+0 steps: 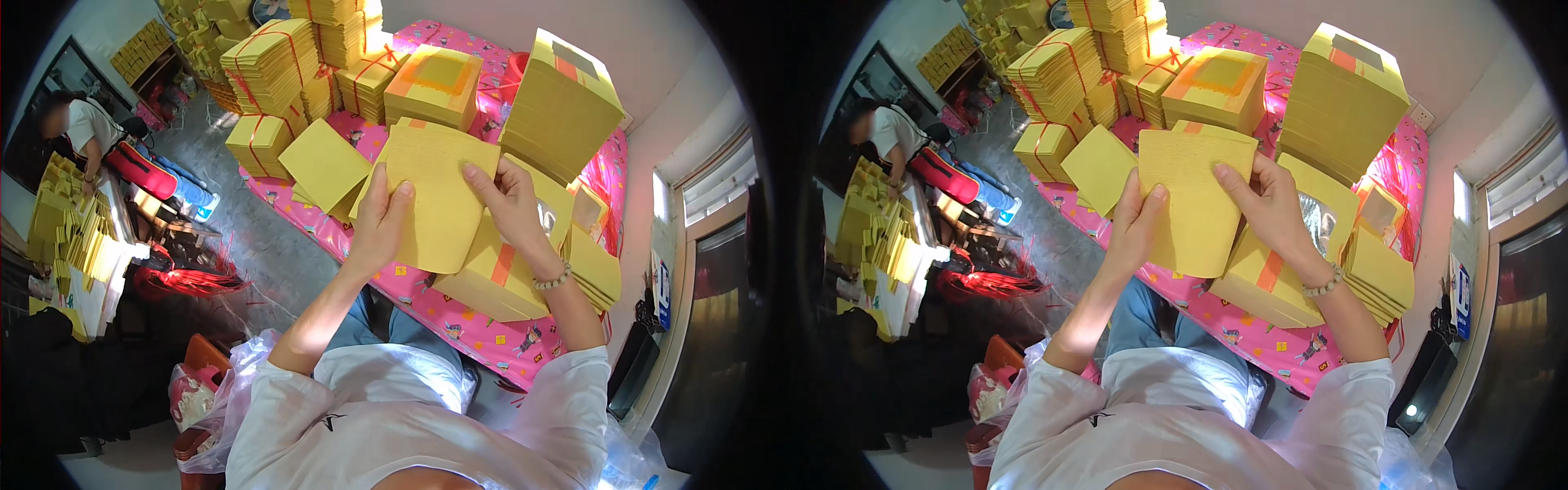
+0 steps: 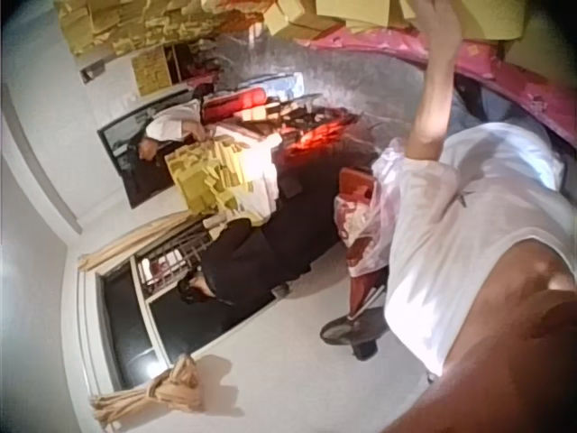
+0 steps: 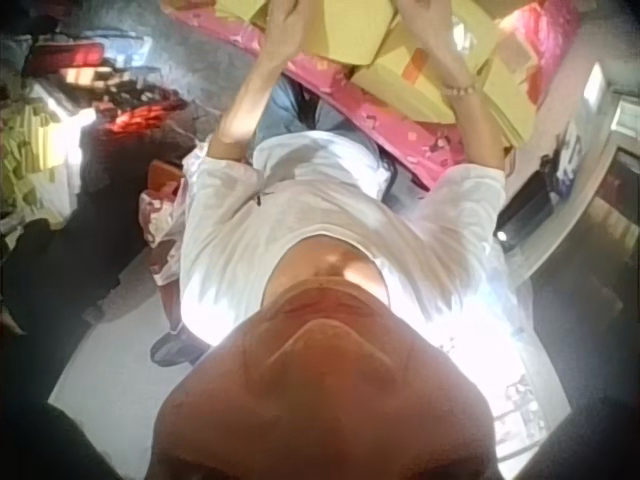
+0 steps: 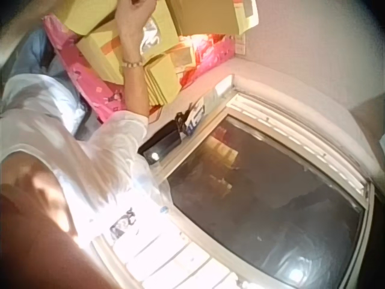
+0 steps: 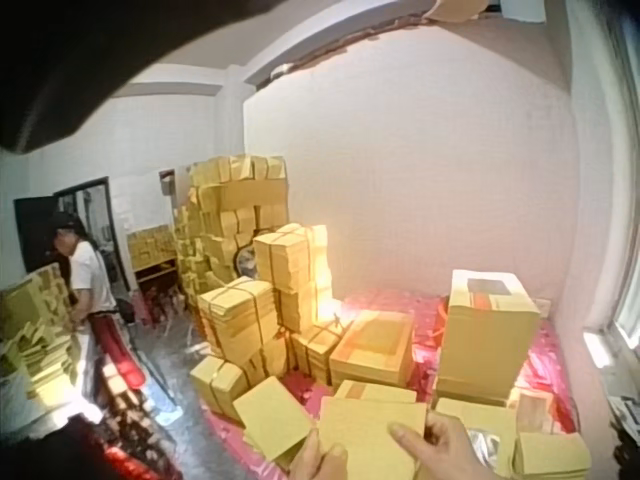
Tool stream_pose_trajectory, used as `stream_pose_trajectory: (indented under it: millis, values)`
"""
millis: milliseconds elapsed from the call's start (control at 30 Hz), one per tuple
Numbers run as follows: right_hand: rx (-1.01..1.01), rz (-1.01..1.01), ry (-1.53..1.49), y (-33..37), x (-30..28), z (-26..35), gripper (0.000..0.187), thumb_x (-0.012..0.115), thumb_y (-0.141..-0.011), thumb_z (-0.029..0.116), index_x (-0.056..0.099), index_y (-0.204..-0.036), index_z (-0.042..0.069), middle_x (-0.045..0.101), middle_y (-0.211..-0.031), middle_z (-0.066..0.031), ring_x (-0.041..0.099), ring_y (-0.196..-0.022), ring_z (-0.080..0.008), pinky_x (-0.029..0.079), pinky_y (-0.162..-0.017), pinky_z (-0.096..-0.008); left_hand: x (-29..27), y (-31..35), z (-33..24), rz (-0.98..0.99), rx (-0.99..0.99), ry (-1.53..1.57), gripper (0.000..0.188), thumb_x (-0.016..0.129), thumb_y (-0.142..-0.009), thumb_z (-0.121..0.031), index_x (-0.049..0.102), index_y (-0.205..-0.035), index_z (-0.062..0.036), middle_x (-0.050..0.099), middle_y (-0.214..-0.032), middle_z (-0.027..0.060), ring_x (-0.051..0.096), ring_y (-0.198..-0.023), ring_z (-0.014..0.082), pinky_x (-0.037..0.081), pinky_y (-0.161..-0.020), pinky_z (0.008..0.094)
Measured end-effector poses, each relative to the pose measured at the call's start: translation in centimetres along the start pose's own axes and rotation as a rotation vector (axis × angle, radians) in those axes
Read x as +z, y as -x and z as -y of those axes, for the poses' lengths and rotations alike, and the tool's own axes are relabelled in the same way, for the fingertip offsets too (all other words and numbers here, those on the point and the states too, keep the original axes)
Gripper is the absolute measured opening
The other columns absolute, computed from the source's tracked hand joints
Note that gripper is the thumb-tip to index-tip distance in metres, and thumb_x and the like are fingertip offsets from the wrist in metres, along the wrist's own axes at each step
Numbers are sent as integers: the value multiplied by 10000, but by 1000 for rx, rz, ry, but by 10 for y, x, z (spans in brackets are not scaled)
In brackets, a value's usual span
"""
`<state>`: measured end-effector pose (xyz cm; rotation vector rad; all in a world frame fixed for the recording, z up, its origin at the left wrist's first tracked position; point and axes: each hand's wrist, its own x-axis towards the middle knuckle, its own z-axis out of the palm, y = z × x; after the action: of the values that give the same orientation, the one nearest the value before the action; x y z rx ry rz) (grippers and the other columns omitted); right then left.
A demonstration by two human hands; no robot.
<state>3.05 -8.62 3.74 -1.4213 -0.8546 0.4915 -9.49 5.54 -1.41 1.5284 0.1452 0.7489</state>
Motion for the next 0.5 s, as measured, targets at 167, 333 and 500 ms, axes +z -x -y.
stream_pose_trajectory:
  millis: [167, 333, 500]
  values:
    - [-3, -31, 20, -2, -5, 0, 261, 589, -941, 204, 588, -1093, -9, 647, -828, -2, 576, -714, -15, 467, -599, -176, -4, 3, -12, 37, -49, 79, 331, 429, -992, -136, 407, -1289, 9, 534, -1199, 75, 494, -1094, 121, 398, -931, 267]
    - [89, -14, 32, -1, 0, 6, 284, 619, -919, 249, 615, -1062, 3, 639, -775, 2, 564, -640, -20, 457, -545, -184, -8, 1, -9, 25, -66, 103, 348, 433, -993, -140, 403, -1310, 0, 534, -1241, 73, 504, -1127, 124, 402, -950, 273]
    - [233, 157, 182, 2, -5, -2, 332, 657, -880, 330, 680, -926, 2, 661, -755, -12, 574, -585, -38, 480, -546, -190, -13, -10, -16, 12, -130, 157, 345, 448, -985, -144, 438, -1297, 3, 571, -1205, 69, 546, -1083, 128, 431, -925, 279]
